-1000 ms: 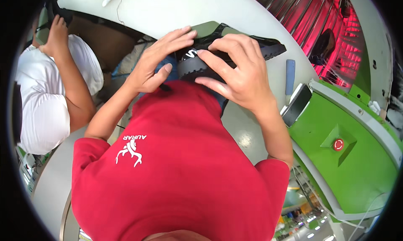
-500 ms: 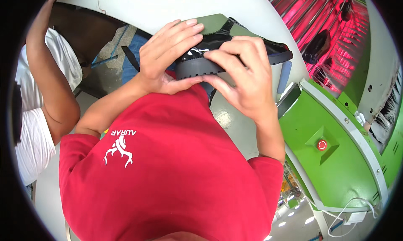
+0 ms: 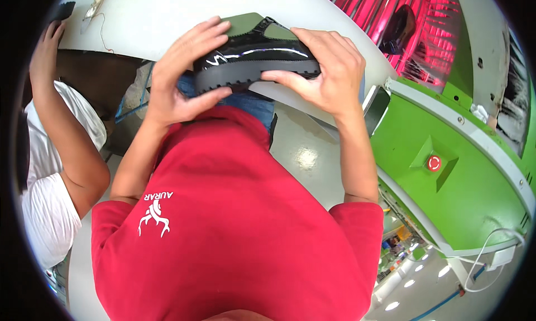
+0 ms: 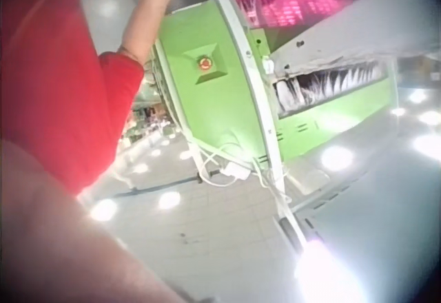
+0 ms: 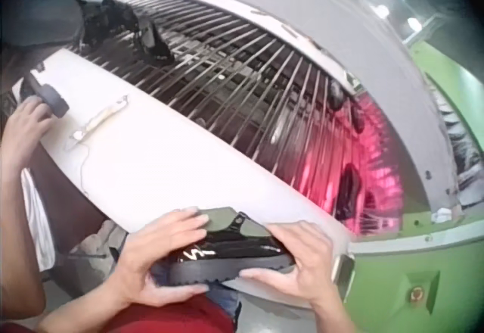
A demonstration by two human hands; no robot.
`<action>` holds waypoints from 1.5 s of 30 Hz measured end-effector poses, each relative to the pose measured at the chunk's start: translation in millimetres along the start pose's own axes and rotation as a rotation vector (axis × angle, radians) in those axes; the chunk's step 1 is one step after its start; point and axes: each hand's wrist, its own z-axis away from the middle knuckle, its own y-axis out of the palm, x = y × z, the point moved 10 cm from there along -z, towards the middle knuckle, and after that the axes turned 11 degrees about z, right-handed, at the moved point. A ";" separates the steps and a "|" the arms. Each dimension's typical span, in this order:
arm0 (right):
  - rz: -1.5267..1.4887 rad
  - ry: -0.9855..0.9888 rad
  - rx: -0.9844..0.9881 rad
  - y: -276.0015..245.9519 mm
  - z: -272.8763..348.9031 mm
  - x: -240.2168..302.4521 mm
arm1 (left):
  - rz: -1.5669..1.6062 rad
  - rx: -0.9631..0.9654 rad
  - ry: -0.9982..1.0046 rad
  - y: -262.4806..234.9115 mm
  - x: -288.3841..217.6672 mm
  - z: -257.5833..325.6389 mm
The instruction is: The person picks up black shoes from a conveyor belt and wipes them with a blue tool. They inspect the shoes by turning them over and checking the soles and straps. The person then places the shoes back onto the moving conveyor belt. This process is repeated for multiple shoes throughout the video.
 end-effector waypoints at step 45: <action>-0.122 0.231 -0.356 -38.6 60.2 -5.7 | -0.452 0.142 0.075 11.0 -25.9 -63.8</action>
